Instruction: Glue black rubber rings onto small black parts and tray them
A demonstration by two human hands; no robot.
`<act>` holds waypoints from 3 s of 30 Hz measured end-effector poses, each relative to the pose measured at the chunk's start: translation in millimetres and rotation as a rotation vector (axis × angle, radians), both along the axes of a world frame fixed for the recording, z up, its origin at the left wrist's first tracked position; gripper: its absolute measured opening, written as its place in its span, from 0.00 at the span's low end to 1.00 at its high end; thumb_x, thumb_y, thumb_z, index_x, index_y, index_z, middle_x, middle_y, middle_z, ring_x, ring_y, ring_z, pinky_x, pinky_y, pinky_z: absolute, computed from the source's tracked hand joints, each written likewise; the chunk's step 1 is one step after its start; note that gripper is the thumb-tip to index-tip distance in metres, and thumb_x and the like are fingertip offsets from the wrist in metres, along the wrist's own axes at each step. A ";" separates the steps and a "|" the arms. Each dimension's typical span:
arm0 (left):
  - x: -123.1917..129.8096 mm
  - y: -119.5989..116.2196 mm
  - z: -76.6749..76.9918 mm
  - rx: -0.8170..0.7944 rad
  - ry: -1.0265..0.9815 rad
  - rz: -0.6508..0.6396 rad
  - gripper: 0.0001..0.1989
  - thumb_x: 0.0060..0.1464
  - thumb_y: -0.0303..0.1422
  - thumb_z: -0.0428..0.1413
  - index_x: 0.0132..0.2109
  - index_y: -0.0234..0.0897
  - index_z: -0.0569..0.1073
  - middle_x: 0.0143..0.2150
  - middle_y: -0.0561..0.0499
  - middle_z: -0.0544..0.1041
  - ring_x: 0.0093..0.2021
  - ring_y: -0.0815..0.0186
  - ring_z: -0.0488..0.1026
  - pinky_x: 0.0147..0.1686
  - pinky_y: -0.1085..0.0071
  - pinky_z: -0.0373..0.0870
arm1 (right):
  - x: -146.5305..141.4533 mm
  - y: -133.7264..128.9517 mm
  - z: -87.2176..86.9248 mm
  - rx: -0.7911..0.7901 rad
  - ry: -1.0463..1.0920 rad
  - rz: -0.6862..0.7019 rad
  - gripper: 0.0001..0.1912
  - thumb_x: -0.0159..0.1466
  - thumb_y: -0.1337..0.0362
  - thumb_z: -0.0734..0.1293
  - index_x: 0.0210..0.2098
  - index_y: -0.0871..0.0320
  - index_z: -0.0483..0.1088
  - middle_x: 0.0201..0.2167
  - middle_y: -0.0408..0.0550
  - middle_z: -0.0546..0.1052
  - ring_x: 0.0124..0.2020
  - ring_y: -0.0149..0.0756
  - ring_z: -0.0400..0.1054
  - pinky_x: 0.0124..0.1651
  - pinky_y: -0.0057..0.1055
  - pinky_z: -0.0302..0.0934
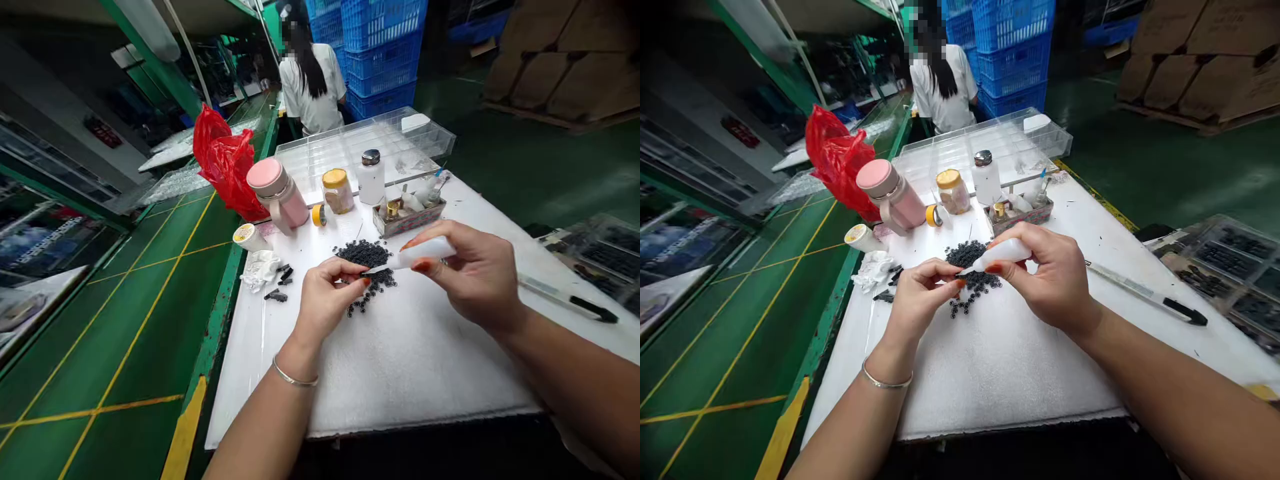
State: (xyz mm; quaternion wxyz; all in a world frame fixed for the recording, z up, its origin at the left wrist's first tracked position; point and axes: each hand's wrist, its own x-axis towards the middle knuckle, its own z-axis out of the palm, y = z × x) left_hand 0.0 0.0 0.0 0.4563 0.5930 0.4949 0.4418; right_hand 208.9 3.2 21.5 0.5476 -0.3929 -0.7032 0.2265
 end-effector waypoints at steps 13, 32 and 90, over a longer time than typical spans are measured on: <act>-2.5 2.2 1.8 -0.154 -0.210 -0.066 0.10 0.45 0.31 0.66 0.37 0.33 0.79 0.27 0.51 0.74 0.24 0.74 0.69 0.25 0.79 0.68 | 0.2 15.8 -5.5 -0.347 0.638 0.182 0.10 0.60 0.56 0.71 0.33 0.56 0.74 0.25 0.44 0.68 0.24 0.28 0.60 0.25 0.27 0.53; 2.0 2.2 2.0 -0.076 -0.404 -0.033 0.28 0.42 0.25 0.68 0.52 0.37 0.71 0.32 0.52 0.77 0.31 0.72 0.74 0.35 0.78 0.71 | -19.5 15.5 -23.5 -1.151 0.410 0.598 0.11 0.57 0.60 0.71 0.32 0.62 0.71 0.28 0.48 0.72 0.28 0.28 0.63 0.22 0.21 0.52; -106.6 25.5 23.8 0.413 0.409 0.633 0.18 0.49 0.32 0.60 0.49 0.36 0.76 0.45 0.45 0.77 0.43 0.62 0.74 0.46 0.68 0.70 | -21.9 16.0 -19.5 -1.129 0.543 0.473 0.17 0.47 0.63 0.78 0.31 0.61 0.71 0.22 0.42 0.69 0.23 0.26 0.62 0.27 0.25 0.56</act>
